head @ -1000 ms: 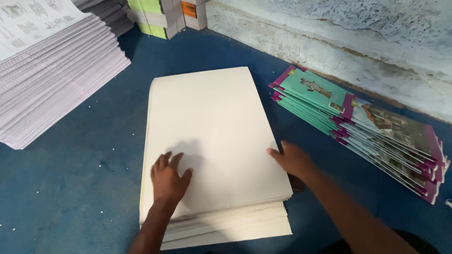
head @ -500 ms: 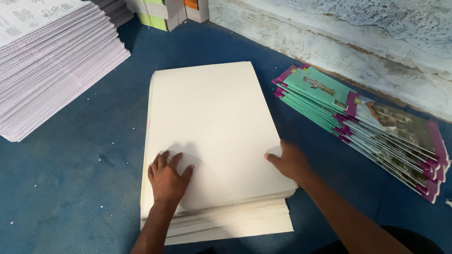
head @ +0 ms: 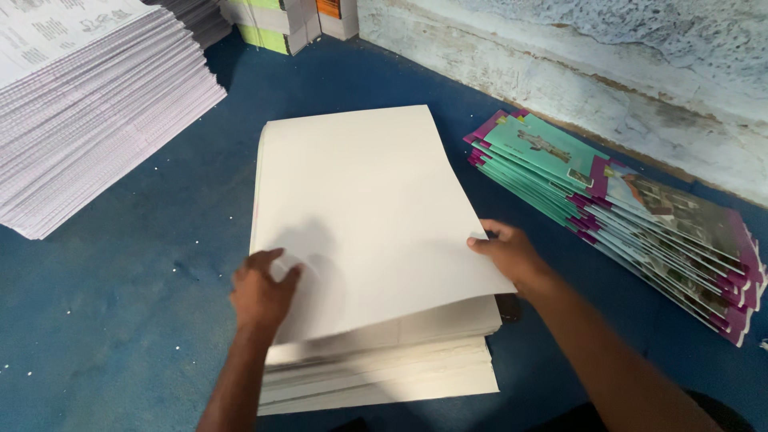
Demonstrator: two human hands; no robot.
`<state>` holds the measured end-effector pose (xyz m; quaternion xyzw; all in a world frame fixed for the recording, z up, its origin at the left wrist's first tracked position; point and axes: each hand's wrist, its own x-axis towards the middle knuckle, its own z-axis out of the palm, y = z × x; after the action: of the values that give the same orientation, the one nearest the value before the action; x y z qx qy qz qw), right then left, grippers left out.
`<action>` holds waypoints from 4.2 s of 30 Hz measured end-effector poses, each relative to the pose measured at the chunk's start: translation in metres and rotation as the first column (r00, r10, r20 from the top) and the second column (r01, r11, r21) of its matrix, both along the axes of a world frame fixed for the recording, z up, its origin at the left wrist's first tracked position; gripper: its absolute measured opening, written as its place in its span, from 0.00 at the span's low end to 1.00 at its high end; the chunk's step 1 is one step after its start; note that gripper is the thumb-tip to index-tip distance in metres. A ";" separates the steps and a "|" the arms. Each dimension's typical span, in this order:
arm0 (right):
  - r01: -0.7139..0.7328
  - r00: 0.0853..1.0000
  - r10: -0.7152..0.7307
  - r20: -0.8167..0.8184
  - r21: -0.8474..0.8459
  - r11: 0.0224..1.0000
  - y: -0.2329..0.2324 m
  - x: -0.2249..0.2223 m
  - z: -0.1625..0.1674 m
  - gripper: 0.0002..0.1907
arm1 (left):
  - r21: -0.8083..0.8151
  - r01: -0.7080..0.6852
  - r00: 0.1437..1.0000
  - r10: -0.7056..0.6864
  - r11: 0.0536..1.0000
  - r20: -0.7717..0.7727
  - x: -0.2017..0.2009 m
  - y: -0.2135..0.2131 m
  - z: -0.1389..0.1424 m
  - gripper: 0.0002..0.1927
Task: The person repeatedly folds printed sheets in half and places them into a growing stack on the floor. The task involves handling one sheet at a time from a larger pile and stacking the folded results.
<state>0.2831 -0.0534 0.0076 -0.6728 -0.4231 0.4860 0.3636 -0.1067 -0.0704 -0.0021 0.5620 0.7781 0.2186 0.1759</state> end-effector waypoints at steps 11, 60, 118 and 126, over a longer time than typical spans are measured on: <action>-0.031 0.999 0.032 -0.035 0.043 0.999 0.009 0.016 -0.006 0.36 | -0.076 -0.189 0.827 0.201 0.979 0.525 -0.048 0.008 0.010 0.27; -0.844 0.450 0.101 0.887 0.386 0.374 -0.018 -0.136 0.021 0.22 | -0.127 0.158 0.517 0.027 0.979 0.855 0.044 0.052 -0.016 0.18; -0.577 0.405 0.063 0.912 0.202 0.791 0.067 -0.140 -0.037 0.46 | 0.018 0.013 0.996 -0.015 1.000 0.090 0.052 0.048 -0.010 0.24; -0.569 0.370 0.088 0.925 0.150 0.808 0.067 -0.145 -0.032 0.46 | -0.048 -0.016 0.989 0.023 0.999 0.144 0.051 0.049 -0.002 0.22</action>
<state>0.1379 0.0139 -0.0248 -0.6170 -0.7772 0.0129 0.1226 -0.0561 -0.0210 -0.0046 0.5328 0.7736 0.2423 0.2428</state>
